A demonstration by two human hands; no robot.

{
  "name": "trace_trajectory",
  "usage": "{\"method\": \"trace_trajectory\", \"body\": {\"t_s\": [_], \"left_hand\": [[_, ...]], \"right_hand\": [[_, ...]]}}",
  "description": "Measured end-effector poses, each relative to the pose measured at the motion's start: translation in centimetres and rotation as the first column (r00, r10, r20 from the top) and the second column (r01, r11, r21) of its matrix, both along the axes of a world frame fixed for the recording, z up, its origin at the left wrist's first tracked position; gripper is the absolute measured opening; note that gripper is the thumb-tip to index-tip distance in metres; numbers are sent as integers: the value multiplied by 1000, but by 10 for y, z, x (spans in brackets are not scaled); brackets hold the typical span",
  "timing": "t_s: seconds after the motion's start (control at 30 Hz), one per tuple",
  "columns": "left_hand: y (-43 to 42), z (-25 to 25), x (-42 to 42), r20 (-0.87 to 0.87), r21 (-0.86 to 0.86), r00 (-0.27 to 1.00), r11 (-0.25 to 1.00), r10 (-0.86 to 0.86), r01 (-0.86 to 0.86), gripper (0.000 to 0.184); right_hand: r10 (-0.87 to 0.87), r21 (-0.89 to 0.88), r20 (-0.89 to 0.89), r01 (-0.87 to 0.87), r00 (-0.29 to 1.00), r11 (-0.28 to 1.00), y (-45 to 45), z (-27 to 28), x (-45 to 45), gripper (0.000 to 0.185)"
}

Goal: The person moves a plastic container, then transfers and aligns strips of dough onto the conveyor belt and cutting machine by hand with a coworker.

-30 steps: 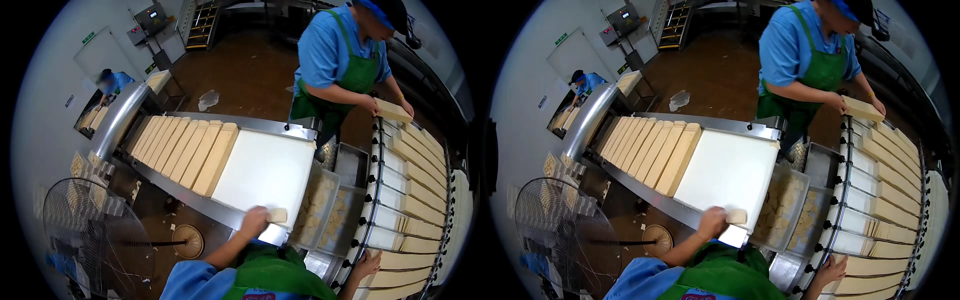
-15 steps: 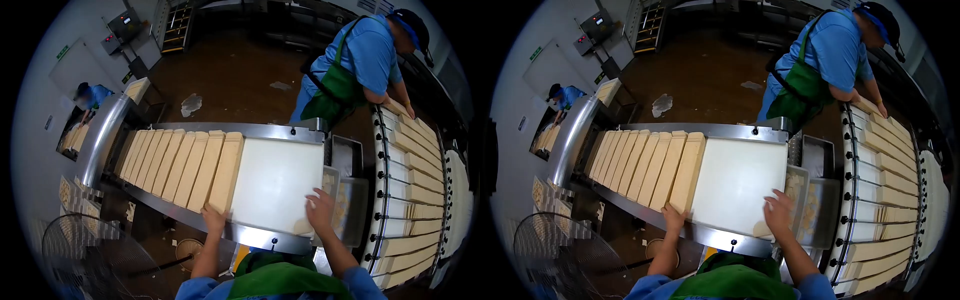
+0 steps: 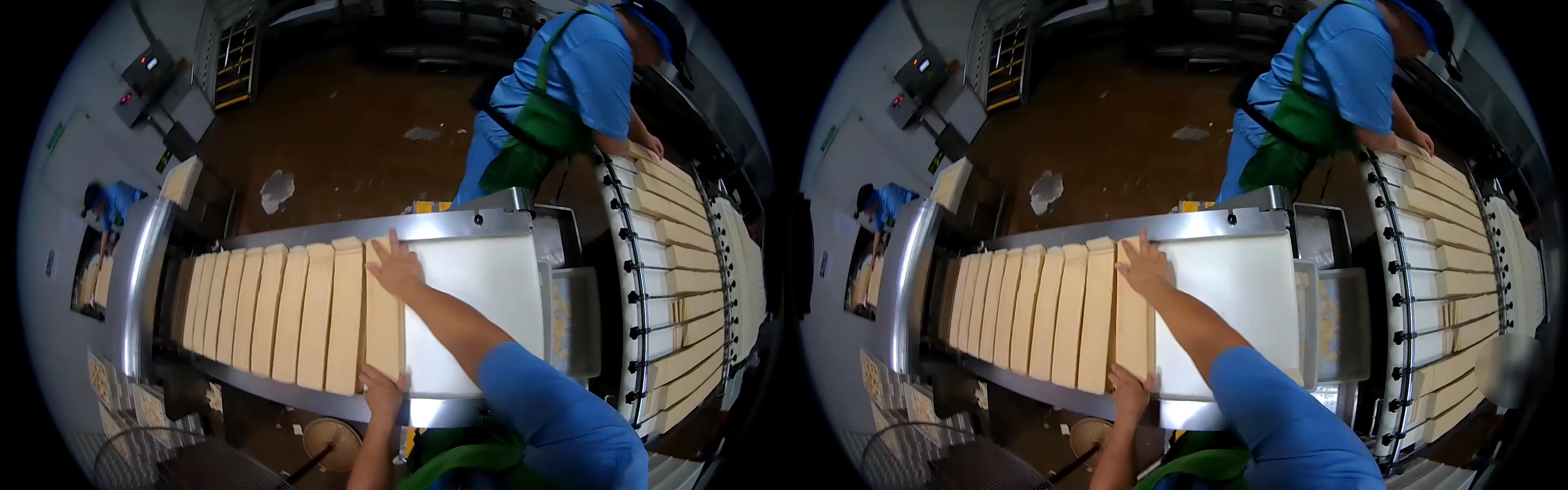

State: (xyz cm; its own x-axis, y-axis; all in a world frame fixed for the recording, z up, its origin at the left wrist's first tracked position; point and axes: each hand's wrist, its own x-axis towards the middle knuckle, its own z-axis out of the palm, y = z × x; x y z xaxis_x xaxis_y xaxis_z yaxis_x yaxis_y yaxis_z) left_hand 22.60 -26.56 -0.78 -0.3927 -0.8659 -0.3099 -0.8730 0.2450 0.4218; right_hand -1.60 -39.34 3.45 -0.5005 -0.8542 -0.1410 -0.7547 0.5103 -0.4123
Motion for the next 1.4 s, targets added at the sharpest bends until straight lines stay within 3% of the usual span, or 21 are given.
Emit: {"method": "trace_trajectory", "body": {"t_s": [0.07,0.17,0.3,0.33,0.37,0.5,0.57,0.6,0.67,0.7,0.77,0.8,0.83,0.9,0.97,1.03,1.1,1.17,1.27,1.3,1.4], "left_hand": [[-1,-2,1,19,0,1000,1000,-25,25,101],[-3,-6,2,84,33,994,997,-74,71,104],[-2,-9,-4,16,63,994,992,-112,111,101],[0,-18,-5,-102,146,992,985,-78,93,95],[5,-13,-10,-101,148,989,982,-105,119,95],[38,12,-49,-247,35,912,938,-327,345,88],[59,20,-73,-318,27,895,940,-314,339,79],[70,27,-85,-269,-49,900,939,-342,342,76],[82,31,-102,-329,-134,860,921,-391,367,70],[91,35,-111,-329,-206,848,908,-415,365,68],[112,51,-133,-385,-175,821,907,-422,384,68],[124,59,-145,-440,-144,810,920,-389,364,70],[136,64,-158,-440,-149,800,912,-407,382,70],[165,74,-188,-529,-151,712,877,-462,457,80],[202,98,-218,-546,-191,664,848,-511,495,82],[237,131,-246,-599,-278,460,708,-656,649,78],[270,152,-274,-588,-304,390,641,-709,705,76],[293,162,-294,-570,-330,331,578,-752,746,75],[312,173,-313,-647,-142,262,452,-716,881,74],[316,171,-317,-637,-144,276,463,-719,875,74],[330,160,-326,-643,-102,251,405,-724,909,71]], "right_hand": [[-1,119,-20,4,1000,993,-15,12,2,68],[-91,154,-19,93,996,984,-12,17,5,71],[-249,138,39,242,968,960,30,33,-22,69],[-347,201,106,321,932,925,48,34,-34,72],[-446,271,167,394,879,878,68,34,-45,76],[-718,311,186,653,671,691,157,32,-88,81],[-687,1,-81,689,722,724,195,-5,-106,84],[-740,48,32,739,672,672,214,6,-109,86],[-804,82,273,820,528,566,259,46,-117,89],[-828,90,274,844,489,528,286,53,-116,89],[-853,-30,377,925,361,378,339,62,-121,92],[-849,-219,405,938,339,270,368,62,-118,80],[-854,-222,408,943,322,249,399,64,-121,80],[-896,-431,344,895,281,115,465,87,-132,79],[-891,-378,414,925,187,19,530,115,-143,79],[-942,-354,332,932,48,-77,586,119,-162,78],[-971,-216,235,973,-27,-80,640,111,-188,76],[-996,104,-63,993,57,50,687,113,-212,70],[-983,142,-87,978,163,150,737,85,-257,65],[-981,144,-74,975,178,166,746,85,-268,65],[-989,186,-46,974,142,132,761,84,-286,64]]}}
